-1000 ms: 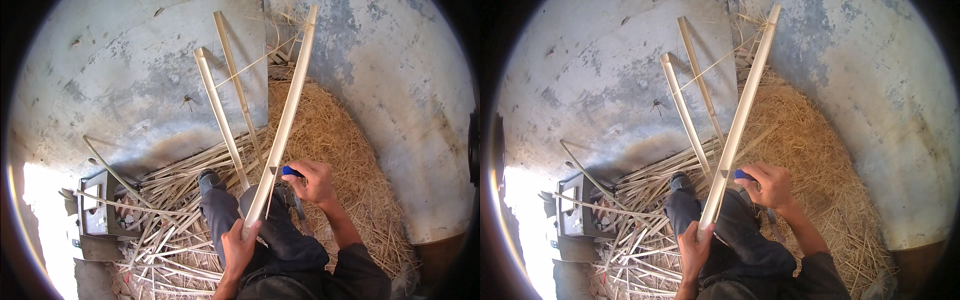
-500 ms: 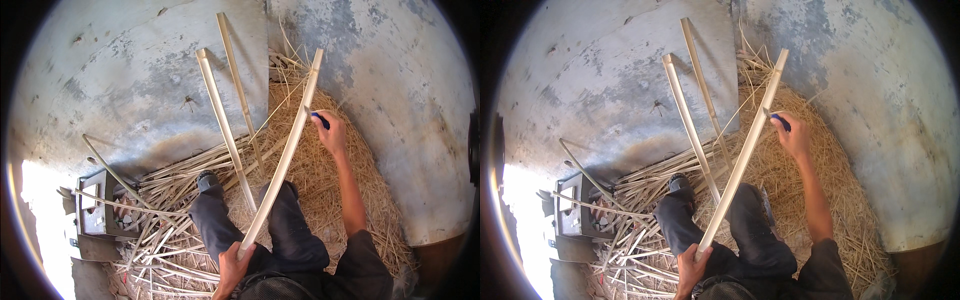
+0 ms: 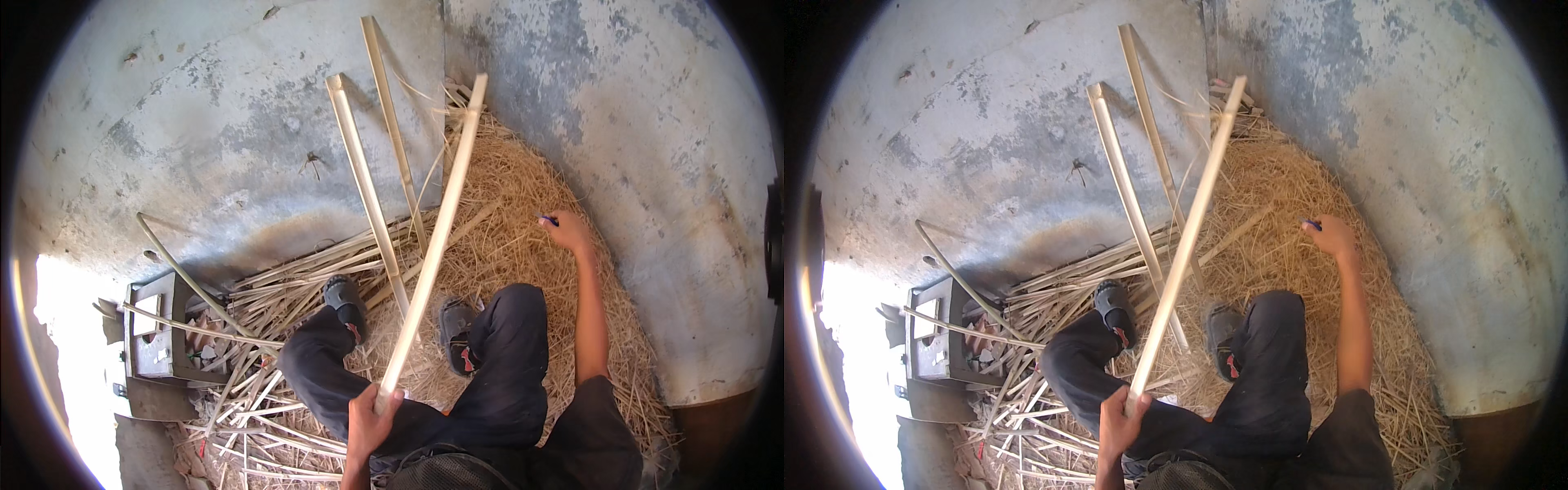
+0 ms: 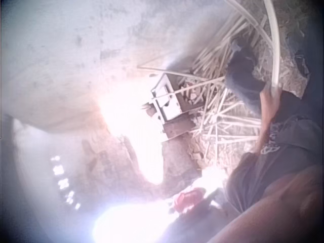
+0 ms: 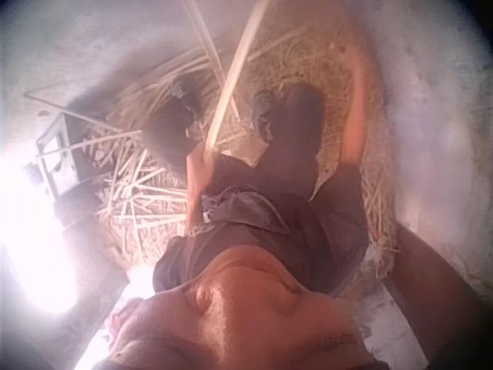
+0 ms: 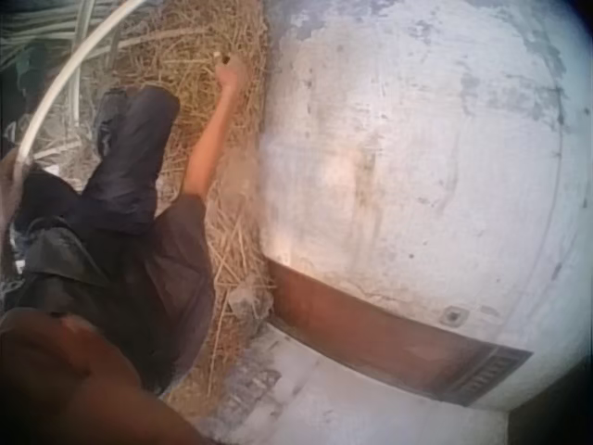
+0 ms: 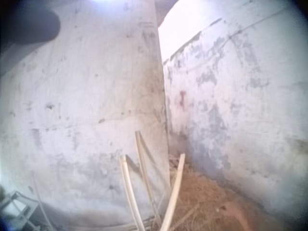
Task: The person sits on a straw-covered floor and uses a blue utility knife to split a long bamboo pole into thin strips. They hold the pole against their leg and carefully shave off layers, creating fine strands. Later, they use a large knife to split a thicker bamboo section.
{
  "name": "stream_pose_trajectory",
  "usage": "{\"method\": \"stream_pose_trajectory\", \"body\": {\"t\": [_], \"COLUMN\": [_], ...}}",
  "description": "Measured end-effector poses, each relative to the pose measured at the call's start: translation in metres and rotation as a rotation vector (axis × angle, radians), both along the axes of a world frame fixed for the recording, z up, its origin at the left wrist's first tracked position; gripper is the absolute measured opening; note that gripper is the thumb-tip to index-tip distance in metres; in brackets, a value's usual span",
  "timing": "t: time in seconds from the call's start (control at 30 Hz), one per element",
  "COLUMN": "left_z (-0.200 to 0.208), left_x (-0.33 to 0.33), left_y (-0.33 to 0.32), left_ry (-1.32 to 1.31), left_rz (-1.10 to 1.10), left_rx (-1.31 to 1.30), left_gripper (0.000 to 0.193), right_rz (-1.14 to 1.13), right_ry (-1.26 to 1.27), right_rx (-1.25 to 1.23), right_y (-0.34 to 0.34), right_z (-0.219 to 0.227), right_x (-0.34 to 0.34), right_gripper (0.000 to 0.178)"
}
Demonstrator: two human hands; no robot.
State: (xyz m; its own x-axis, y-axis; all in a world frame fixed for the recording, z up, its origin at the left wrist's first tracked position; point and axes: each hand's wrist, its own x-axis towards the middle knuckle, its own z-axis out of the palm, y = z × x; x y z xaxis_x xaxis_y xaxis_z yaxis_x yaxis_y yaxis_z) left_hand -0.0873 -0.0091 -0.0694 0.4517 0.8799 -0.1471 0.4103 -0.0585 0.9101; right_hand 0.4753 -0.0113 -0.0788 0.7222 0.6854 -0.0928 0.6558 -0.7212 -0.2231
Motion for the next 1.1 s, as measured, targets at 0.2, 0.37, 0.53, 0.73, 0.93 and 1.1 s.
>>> {"method": "stream_pose_trajectory", "body": {"t": [0.2, 0.37, 0.53, 0.73, 0.93, 1.1], "left_z": [0.012, 0.034, 0.053, 0.061, 0.060, 0.078], "left_x": [0.046, 0.079, 0.099, 0.106, 0.111, 0.109], "left_y": [0.035, 0.048, 0.045, 0.041, 0.038, 0.029], "left_ry": [-0.150, -0.335, -0.474, -0.551, -0.517, -0.331], "left_rz": [-0.077, -0.208, -0.305, -0.341, -0.305, -0.212], "left_rx": [-0.062, -0.209, -0.262, -0.342, -0.126, 0.063], "left_gripper": [0.035, 0.032, 0.038, 0.048, 0.051, 0.057], "right_rz": [0.147, 0.487, 0.748, 0.817, 0.830, 0.828], "right_ry": [0.274, 0.307, 0.235, 0.086, 0.035, 0.036], "right_rx": [0.696, 0.974, 0.957, 0.946, 0.934, 0.906], "right_y": [-0.021, -0.038, -0.046, -0.047, -0.046, -0.047], "right_z": [0.042, 0.058, 0.066, 0.064, 0.069, 0.078], "right_x": [-0.127, -0.213, -0.251, -0.268, -0.273, -0.274], "right_gripper": [0.041, 0.033, 0.032, 0.030, 0.029, 0.027]}}
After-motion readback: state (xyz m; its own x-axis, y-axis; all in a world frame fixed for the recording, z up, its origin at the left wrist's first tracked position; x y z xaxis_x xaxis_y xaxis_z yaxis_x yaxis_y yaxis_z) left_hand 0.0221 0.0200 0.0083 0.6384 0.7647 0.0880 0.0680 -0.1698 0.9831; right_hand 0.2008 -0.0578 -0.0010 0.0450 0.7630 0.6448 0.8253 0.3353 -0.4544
